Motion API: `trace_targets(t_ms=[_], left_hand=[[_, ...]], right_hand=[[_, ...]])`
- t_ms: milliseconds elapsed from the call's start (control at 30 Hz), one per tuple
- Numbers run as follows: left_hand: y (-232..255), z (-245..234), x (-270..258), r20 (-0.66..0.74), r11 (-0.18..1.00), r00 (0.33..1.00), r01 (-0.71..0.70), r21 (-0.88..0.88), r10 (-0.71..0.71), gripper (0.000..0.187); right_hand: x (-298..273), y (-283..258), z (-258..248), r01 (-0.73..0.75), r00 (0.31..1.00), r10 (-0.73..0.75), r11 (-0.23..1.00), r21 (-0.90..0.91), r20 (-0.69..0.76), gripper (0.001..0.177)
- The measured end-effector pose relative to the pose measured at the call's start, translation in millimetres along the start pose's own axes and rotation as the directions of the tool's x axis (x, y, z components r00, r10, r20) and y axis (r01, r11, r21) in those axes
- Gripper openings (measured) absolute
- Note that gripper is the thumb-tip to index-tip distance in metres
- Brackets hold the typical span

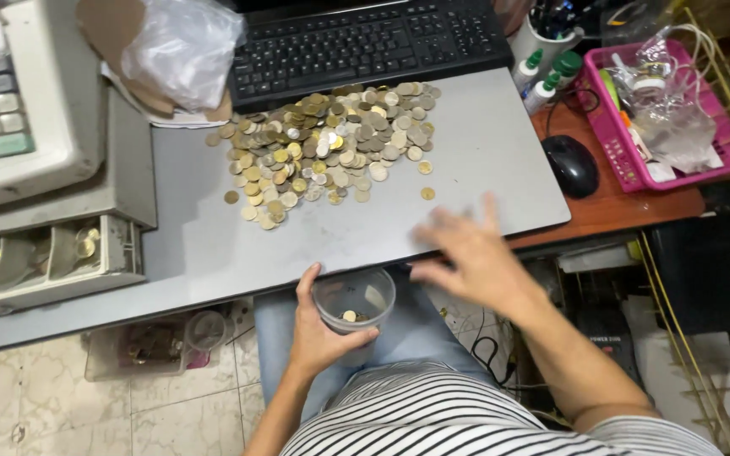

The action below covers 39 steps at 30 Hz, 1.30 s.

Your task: The person pours coins from a plastic cup onto a desk and then uses a white cloth to gather them into a pile. They then open a cash register drawer, place a banknote inside, and close the drawer. Finally, they scoop the coins from the desk back into the cup.

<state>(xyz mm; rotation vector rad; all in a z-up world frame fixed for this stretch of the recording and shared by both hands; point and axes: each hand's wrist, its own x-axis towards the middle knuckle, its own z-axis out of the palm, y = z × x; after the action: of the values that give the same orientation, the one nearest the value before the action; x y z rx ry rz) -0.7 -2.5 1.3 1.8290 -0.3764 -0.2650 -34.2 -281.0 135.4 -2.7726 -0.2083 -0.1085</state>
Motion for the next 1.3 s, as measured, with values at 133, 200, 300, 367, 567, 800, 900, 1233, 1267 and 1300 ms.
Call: trace_targets(t_ms=[133, 200, 300, 367, 567, 800, 900, 1233, 1267, 1300], left_hand=[[1, 0, 0, 0.002, 0.998, 0.998, -0.061, -0.019, 0.061, 0.134], [0, 1, -3, -0.016, 0.999, 0.999, -0.047, -0.005, 0.047, 0.133], [1, 0, -3, -0.032, 1.0, 0.999, -0.03, 0.007, 0.03, 0.133], [-1, -1, -2, -0.039, 0.999, 0.999, -0.034, 0.004, 0.034, 0.133], [-8, 0, 2, -0.003, 0.998, 0.998, -0.069, -0.001, 0.069, 0.135], [0, 0, -2, 0.005, 1.0, 1.0, 0.003, 0.016, -0.003, 0.132], [-6, -1, 2, -0.016, 0.999, 1.0, 0.019, 0.051, -0.018, 0.133], [-3, 1, 1, -0.017, 0.997, 1.0, -0.023, -0.073, 0.022, 0.137], [-3, 0, 0, -0.015, 0.997, 1.0, -0.019, -0.072, 0.018, 0.137], [-3, 1, 0, -0.016, 0.997, 1.0, -0.024, -0.074, 0.023, 0.137]], right_hand=[[20, -15, 16, 0.186, 0.982, -0.185, 0.964, 0.19, -0.019, 0.077], [45, -6, 27, 0.154, 0.988, -0.152, 0.985, 0.079, -0.026, 0.086], [63, 4, 46, 0.073, 0.997, -0.072, 0.993, -0.09, 0.014, 0.097], [56, 5, 53, 0.038, 0.998, -0.029, 0.987, -0.158, 0.062, 0.101], [9, -17, 37, 0.226, 0.97, -0.226, 0.974, 0.0, 0.086, 0.081], [96, 25, 37, 0.005, 0.999, -0.003, 0.999, -0.053, 0.037, 0.097], [94, 34, 54, -0.036, 0.993, 0.052, 0.988, -0.15, 0.102, 0.104], [31, 13, 58, 0.001, 0.996, -0.015, 0.99, -0.143, -0.093, 0.086], [25, 10, 60, -0.001, 0.996, -0.012, 0.99, -0.141, -0.091, 0.086], [21, 8, 60, 0.021, 0.996, -0.034, 0.99, -0.142, -0.087, 0.084]])
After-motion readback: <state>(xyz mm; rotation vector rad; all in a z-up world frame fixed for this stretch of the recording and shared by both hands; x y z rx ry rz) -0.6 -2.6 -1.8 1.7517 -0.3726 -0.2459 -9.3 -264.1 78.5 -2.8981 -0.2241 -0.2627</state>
